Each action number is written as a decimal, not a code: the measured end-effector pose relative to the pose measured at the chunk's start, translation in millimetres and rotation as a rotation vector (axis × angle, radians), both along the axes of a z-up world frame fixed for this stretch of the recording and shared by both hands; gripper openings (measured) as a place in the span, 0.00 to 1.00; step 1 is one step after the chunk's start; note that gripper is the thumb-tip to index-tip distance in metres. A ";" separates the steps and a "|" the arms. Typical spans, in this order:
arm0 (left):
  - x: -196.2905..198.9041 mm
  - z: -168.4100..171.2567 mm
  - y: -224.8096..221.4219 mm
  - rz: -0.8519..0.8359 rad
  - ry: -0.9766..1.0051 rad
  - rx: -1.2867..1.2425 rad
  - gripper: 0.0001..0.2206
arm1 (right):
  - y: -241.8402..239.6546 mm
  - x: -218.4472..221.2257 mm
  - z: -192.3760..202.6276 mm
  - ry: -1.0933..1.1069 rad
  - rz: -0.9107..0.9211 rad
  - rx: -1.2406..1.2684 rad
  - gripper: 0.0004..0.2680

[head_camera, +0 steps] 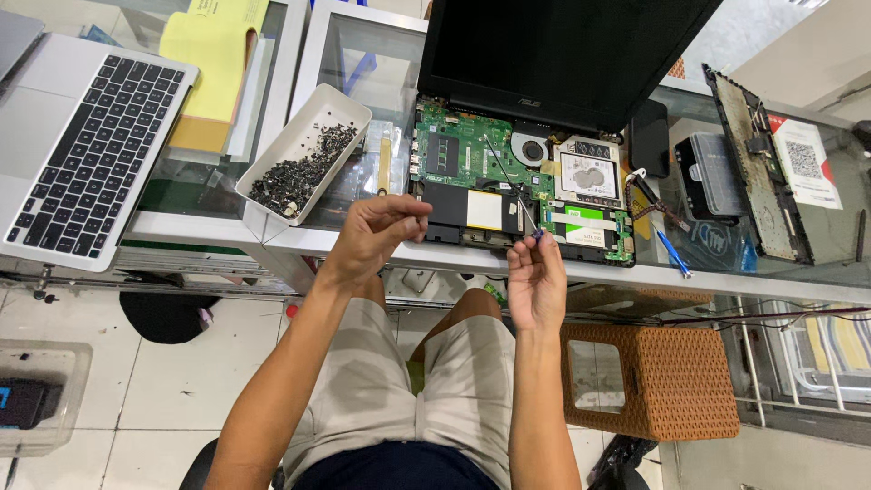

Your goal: The person assembles a laptop by securing internal components with a screwdriver. They pick screws from a tray, fasten them into the motherboard area, and then attach the laptop's bottom cover, aligning it with the chassis.

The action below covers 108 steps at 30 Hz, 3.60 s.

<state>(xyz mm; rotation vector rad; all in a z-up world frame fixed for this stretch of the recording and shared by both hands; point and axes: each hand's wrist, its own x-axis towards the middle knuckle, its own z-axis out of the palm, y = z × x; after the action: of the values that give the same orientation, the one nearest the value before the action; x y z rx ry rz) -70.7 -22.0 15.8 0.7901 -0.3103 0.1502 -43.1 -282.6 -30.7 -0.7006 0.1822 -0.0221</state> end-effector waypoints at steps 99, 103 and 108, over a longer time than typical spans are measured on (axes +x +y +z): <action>-77.0 151.1 -45.0 0.470 -0.741 1.821 0.07 | 10.3 -131.1 141.1 0.094 -0.049 -0.286 0.10; -76.1 150.8 -43.7 0.461 -0.749 1.822 0.07 | 11.5 -131.2 137.7 0.110 -0.051 -0.292 0.09; -73.2 150.2 -42.7 0.468 -0.802 1.820 0.04 | 12.8 -131.6 133.3 0.089 -0.034 -0.301 0.10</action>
<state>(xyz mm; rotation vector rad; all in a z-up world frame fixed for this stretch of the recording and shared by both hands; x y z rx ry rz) -143.9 -64.6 166.0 2.6180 -1.0618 0.6712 -174.7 -269.8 102.6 -0.9994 0.2802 -0.0516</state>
